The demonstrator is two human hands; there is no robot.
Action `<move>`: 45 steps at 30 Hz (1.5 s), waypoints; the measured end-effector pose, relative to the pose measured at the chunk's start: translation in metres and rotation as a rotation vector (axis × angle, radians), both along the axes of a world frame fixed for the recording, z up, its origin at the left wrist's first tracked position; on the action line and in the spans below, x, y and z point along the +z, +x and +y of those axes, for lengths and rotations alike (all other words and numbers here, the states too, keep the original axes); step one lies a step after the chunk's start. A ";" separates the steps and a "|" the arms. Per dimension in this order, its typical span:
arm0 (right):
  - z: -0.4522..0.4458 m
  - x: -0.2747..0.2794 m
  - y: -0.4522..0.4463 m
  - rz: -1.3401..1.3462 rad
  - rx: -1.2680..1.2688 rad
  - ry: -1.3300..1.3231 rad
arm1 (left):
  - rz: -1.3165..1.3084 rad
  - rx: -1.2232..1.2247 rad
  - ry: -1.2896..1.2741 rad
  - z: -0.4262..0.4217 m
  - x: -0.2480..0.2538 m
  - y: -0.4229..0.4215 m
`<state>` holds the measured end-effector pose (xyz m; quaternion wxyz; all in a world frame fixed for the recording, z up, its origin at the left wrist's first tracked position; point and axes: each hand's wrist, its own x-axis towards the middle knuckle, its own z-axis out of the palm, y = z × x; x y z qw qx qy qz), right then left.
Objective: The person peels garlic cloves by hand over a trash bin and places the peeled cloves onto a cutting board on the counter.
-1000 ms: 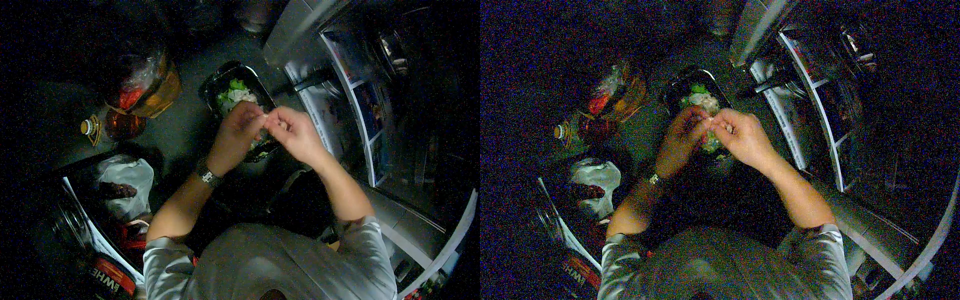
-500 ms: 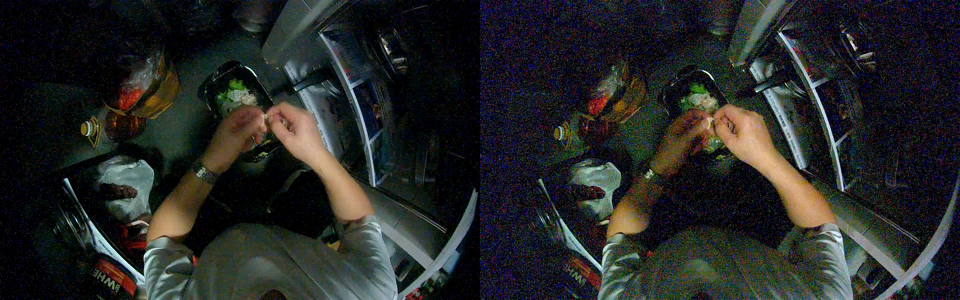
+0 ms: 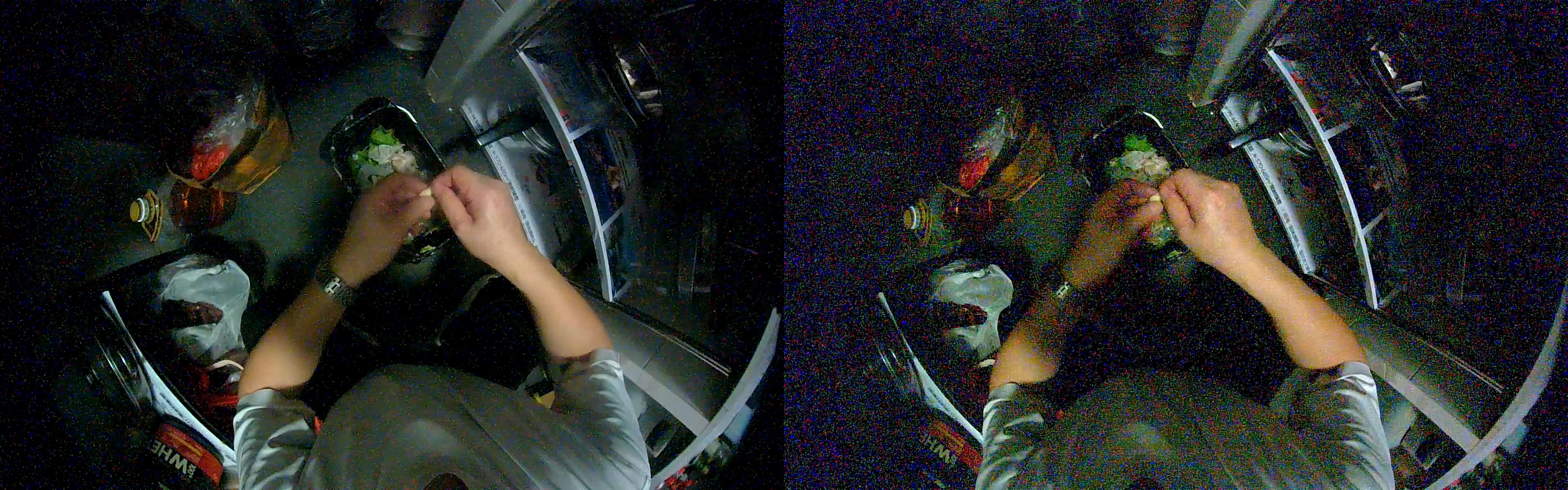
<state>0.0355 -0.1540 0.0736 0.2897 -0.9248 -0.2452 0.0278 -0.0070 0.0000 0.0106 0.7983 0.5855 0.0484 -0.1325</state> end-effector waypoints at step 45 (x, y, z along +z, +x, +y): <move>-0.015 0.008 0.003 0.820 -0.271 0.815 | -0.173 0.011 -0.077 0.003 0.006 0.003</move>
